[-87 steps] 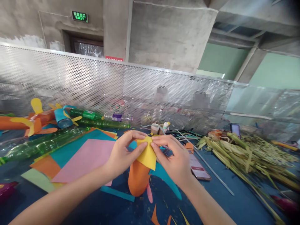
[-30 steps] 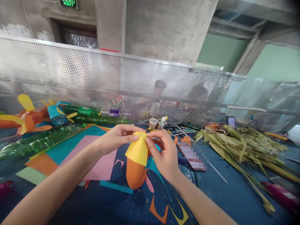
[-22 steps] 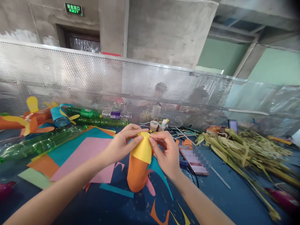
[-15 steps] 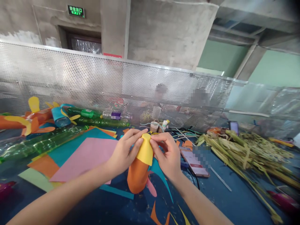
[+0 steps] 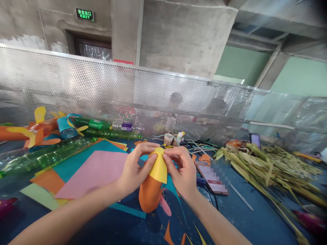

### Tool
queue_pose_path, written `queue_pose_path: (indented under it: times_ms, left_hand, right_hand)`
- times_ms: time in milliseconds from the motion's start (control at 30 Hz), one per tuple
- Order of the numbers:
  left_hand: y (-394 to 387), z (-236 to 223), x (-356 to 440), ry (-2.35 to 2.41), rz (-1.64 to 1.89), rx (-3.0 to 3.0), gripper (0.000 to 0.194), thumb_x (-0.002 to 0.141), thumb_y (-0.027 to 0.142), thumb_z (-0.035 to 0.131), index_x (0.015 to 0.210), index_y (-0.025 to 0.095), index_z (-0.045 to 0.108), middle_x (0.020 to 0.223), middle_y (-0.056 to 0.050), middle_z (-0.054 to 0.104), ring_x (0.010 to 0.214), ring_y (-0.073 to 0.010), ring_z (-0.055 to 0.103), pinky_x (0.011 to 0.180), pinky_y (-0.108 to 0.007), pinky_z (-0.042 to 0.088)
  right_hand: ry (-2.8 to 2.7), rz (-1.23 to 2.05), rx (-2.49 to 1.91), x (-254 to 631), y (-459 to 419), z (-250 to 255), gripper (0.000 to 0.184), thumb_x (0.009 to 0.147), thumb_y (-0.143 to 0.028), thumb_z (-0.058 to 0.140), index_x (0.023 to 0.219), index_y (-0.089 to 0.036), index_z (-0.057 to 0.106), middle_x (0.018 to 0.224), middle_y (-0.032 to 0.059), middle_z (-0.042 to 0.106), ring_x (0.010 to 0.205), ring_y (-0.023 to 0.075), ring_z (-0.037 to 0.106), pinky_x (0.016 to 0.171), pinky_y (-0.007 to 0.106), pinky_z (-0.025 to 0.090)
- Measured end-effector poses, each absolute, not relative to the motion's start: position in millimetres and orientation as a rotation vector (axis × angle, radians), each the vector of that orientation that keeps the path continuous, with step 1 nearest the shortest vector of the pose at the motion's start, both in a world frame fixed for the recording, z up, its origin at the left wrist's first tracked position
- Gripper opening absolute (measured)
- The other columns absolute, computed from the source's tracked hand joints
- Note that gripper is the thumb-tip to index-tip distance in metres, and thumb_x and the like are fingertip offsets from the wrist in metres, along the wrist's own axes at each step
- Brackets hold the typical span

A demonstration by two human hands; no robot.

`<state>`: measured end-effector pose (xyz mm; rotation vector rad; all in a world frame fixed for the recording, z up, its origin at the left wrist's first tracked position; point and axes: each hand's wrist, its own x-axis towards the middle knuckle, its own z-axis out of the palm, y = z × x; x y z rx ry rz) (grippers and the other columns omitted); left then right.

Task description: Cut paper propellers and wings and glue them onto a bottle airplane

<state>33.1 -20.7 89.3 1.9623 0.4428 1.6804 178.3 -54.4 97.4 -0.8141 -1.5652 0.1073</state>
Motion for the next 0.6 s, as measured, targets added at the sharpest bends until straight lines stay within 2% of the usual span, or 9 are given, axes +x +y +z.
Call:
queue_pose_path:
  times_ms: [133, 300, 600]
  left_hand:
    - [-21.8, 88.2, 36.6, 0.478, 1.744, 1.769, 0.008, 0.082, 0.019, 0.056, 0.090, 0.019, 0.055, 0.100, -0.006, 0.062, 0.103, -0.0184, 0.056, 0.095, -0.037, 0.041]
    - [-24.9, 86.1, 41.1, 0.401, 1.680, 1.592, 0.003, 0.082, 0.020, 0.057, 0.084, 0.019, 0.055, 0.102, -0.006, 0.062, 0.104, -0.0185, 0.056, 0.095, -0.037, 0.042]
    - [-26.5, 98.9, 34.3, 0.355, 1.587, 1.680, 0.006, 0.084, 0.022, 0.054, 0.080, 0.018, 0.051, 0.098, -0.007, 0.059, 0.104, -0.0188, 0.054, 0.094, -0.037, 0.041]
  right_hand:
    - [-1.536, 0.118, -0.817, 176.6, -55.0, 97.0, 0.008, 0.083, -0.019, 0.055, 0.090, -0.024, 0.056, 0.086, 0.0020, 0.056, 0.081, 0.0156, 0.060, 0.069, 0.031, 0.054]
    - [-1.555, 0.136, -0.802, 177.6, -53.7, 96.2, 0.006, 0.083, -0.018, 0.055, 0.087, -0.023, 0.057, 0.087, 0.0026, 0.057, 0.084, 0.0160, 0.059, 0.072, 0.032, 0.054]
    - [-1.580, 0.165, -0.802, 179.6, -54.3, 98.6, 0.005, 0.083, -0.019, 0.056, 0.086, -0.022, 0.057, 0.087, 0.0036, 0.057, 0.082, 0.0166, 0.059, 0.071, 0.032, 0.054]
